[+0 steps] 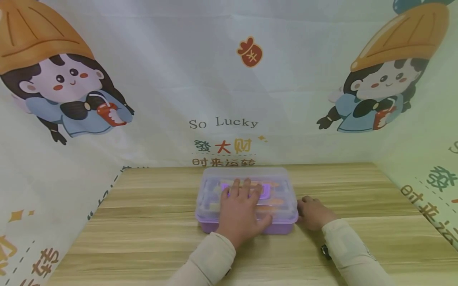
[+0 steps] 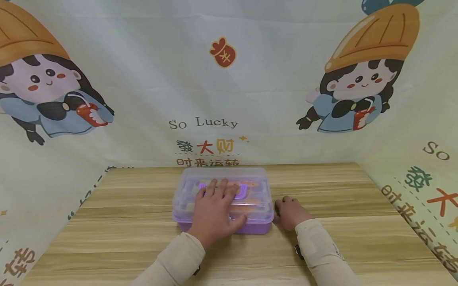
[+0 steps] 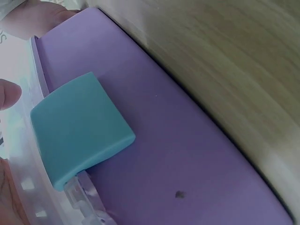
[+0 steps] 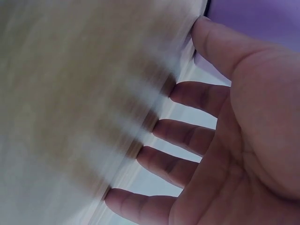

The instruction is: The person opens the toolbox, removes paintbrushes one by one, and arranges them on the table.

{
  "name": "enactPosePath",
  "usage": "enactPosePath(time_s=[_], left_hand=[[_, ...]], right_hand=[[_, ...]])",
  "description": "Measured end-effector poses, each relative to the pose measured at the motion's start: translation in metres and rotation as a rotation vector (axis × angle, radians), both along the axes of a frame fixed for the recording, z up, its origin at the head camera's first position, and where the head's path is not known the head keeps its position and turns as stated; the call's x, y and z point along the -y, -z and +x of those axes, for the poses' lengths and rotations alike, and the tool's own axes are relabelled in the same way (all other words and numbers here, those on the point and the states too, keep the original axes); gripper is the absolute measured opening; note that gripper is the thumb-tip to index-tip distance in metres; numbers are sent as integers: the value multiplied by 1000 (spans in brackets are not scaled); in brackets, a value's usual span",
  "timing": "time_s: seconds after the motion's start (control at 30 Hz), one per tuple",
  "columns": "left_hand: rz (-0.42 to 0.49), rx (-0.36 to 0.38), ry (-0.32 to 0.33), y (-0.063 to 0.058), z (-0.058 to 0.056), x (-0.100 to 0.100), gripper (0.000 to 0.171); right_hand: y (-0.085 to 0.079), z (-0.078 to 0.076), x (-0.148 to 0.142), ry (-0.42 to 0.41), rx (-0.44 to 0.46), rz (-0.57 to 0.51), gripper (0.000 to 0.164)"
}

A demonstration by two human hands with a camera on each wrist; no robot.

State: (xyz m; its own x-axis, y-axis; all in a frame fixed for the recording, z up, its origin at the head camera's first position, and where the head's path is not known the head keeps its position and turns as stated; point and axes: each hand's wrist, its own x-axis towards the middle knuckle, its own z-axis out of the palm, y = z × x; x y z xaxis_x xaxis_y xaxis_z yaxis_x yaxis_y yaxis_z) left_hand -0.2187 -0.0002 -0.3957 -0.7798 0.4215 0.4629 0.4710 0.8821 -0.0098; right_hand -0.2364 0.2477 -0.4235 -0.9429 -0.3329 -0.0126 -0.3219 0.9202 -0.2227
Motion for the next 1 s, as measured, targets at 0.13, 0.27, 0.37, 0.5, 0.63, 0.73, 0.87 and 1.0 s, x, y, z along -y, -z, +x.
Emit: enactPosePath(time_s=[0.13,0.27,0.37,0.5,0.63,0.73,0.87,1.0], left_hand=[[-13,-1,-5,-1,2,-3,77],[-8,-20,-2,-2,3,-3,76],[0,-38,7,-1,2,-2,75],[18,-42,38,1,1,0,73],[32,-42,62,2,1,1,71],[28,-47,66,1,1,1,71],[7,-60,61,0,1,1,74],[-28,-66,47,0,1,1,80]], right_hand=[[1,-2,-2,-12,-7,21,45],[-3,-7,-6,-28,35,-12,45],[-8,-10,-13,-40,59,-91,38],[-22,-2,-19,-20,-15,-187,33],[-41,12,-12,27,-182,-231,32],[-54,21,0,34,-312,-240,33],[-61,25,25,-23,-440,-243,36],[-58,24,51,-114,-492,-251,39]])
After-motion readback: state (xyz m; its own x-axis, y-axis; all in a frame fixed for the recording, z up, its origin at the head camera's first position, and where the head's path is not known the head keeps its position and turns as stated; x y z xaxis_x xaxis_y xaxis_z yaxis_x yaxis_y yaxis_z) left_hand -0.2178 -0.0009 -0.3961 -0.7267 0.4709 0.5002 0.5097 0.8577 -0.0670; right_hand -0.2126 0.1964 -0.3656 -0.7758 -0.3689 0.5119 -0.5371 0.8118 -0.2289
